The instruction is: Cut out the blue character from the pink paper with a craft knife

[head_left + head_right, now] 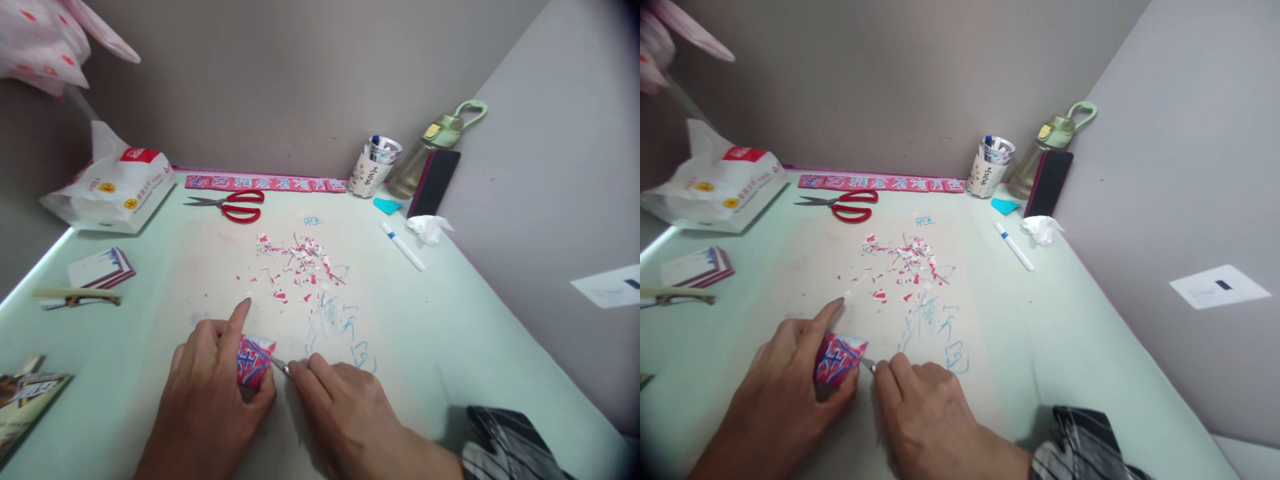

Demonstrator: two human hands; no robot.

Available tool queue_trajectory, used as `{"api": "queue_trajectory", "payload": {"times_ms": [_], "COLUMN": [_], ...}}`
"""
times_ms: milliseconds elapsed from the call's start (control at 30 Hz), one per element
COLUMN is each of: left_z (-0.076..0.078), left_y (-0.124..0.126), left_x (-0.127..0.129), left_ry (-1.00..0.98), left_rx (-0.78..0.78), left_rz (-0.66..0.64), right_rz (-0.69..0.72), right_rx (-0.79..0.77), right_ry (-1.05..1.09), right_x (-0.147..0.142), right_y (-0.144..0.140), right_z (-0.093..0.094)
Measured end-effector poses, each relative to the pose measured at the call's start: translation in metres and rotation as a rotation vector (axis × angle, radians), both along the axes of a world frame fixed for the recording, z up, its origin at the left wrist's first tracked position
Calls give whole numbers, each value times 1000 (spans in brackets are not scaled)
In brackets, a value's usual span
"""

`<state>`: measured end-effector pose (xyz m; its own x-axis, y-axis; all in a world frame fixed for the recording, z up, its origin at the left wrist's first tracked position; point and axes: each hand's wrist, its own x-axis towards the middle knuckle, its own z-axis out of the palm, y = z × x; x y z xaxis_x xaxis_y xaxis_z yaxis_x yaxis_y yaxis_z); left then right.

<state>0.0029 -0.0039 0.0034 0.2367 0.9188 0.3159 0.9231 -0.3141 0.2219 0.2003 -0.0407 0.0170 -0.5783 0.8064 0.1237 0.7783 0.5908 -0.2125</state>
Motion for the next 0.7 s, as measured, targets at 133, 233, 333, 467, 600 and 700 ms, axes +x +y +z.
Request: {"api": "queue_trajectory", "payload": {"times_ms": [133, 233, 333, 467, 600, 700], "left_z": [1, 1, 1, 1, 1, 1], "left_y": [0, 0, -1, -1, -1, 0], "left_x": [2, 3, 3, 3, 3, 3], "left_ry": [7, 10, 10, 20, 25, 26], "left_rx": [19, 40, 41, 46, 72, 81], "left_rz": [-5, -2, -6, -4, -19, -22], "right_rz": [-26, -43, -58, -71, -63, -53], "right_rx": [55, 95, 131, 174, 171, 148], "right_ry": [-20, -8, 16, 43, 31, 7], "right_x": [-5, -9, -12, -14, -15, -15], "right_y": [-1, -2, -1, 0, 1, 0], "right_z": [-3, -7, -8, -5, -3, -4]}}
